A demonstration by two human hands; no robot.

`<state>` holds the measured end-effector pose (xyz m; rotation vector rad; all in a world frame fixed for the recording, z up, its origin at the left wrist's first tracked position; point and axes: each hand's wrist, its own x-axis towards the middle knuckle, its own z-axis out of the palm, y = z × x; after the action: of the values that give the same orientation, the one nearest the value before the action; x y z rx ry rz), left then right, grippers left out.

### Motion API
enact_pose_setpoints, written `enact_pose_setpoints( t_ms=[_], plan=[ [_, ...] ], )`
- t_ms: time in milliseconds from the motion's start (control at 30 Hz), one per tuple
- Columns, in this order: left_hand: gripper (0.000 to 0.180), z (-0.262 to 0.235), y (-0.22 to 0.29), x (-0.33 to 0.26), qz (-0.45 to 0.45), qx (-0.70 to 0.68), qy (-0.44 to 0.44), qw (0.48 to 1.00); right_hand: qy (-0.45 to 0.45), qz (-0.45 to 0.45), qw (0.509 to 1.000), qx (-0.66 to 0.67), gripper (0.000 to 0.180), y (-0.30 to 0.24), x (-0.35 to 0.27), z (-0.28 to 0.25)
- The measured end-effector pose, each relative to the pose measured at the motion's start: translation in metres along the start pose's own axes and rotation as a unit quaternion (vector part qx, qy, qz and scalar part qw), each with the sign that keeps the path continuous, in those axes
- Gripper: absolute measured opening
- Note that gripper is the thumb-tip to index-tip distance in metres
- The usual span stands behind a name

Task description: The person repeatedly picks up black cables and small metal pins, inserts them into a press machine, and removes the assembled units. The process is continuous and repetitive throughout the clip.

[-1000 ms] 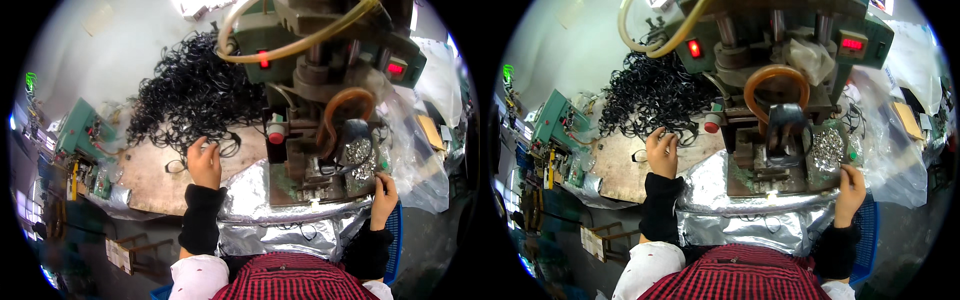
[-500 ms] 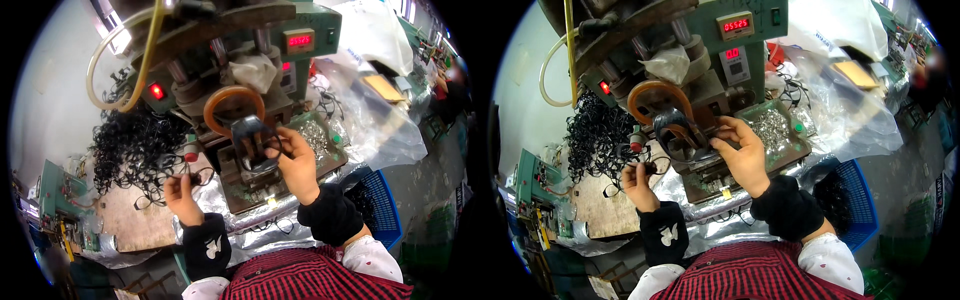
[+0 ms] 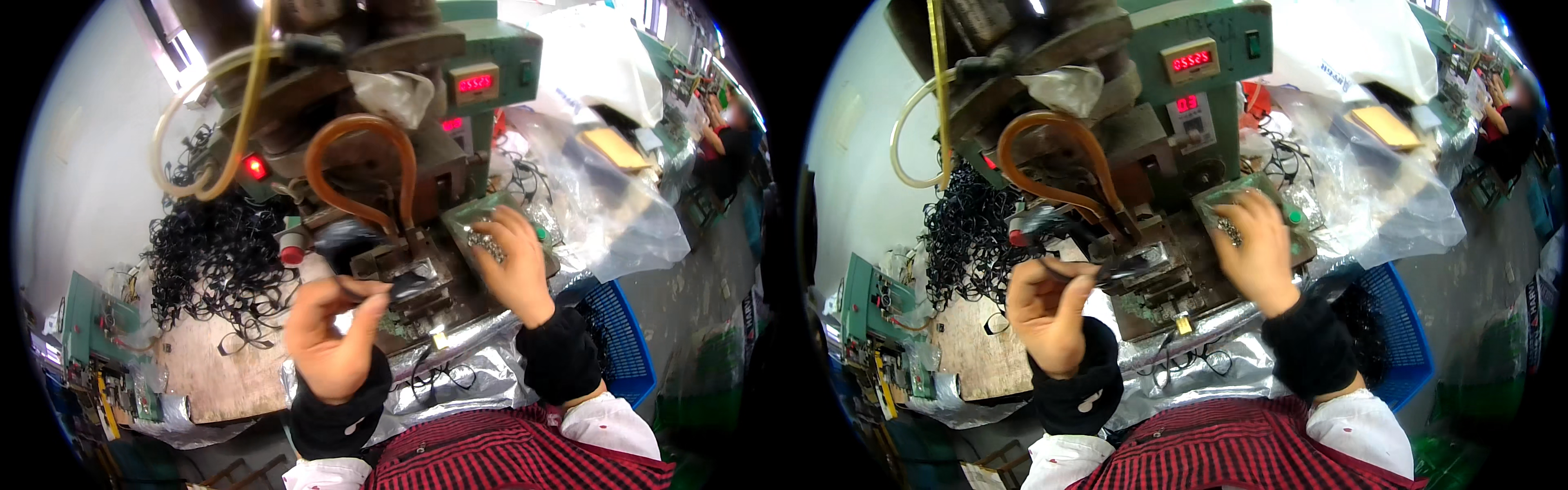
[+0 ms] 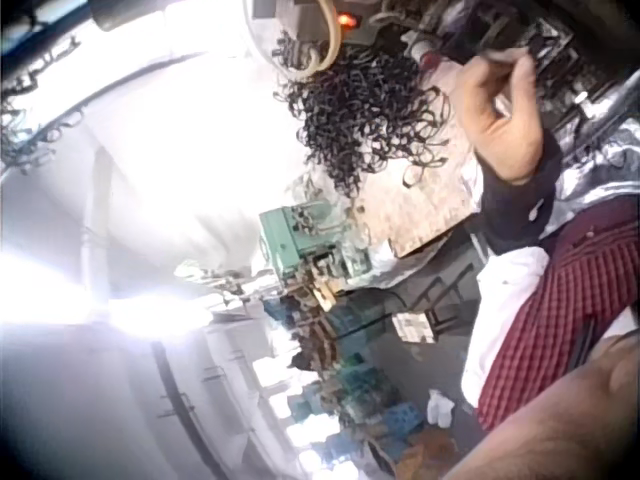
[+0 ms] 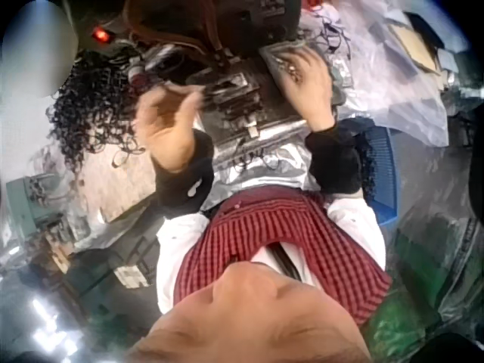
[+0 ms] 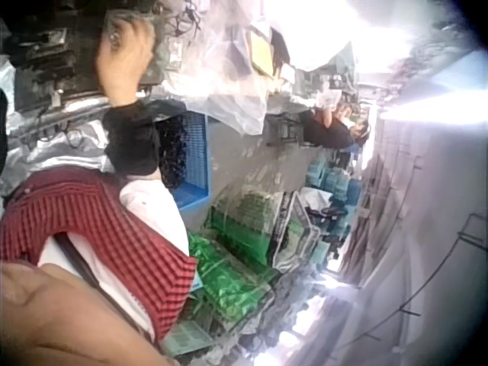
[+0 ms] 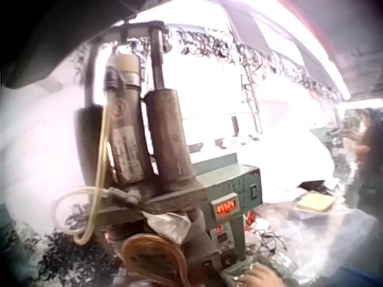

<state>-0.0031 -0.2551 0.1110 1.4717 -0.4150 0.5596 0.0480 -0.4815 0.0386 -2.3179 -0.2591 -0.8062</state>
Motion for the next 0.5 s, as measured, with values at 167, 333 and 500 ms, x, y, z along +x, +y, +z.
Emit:
enact_pose_setpoints(
  t_ms=[167,333,500],
  plan=[
    [0.017,0.015,-0.004,0.004,-0.023,0.069,-0.063,0.995,0.038,0.017,0.992,-0.117,0.014,0.06,-0.02,0.017],
    [0.015,0.016,-0.008,0.004,-0.02,0.076,-0.057,0.995,0.028,0.054,0.997,-0.048,0.014,0.064,-0.008,0.021],
    [0.014,0.021,-0.007,0.005,-0.025,0.063,-0.049,0.997,-0.07,-0.13,0.984,-0.096,0.02,0.05,0.001,0.035]
  ],
)
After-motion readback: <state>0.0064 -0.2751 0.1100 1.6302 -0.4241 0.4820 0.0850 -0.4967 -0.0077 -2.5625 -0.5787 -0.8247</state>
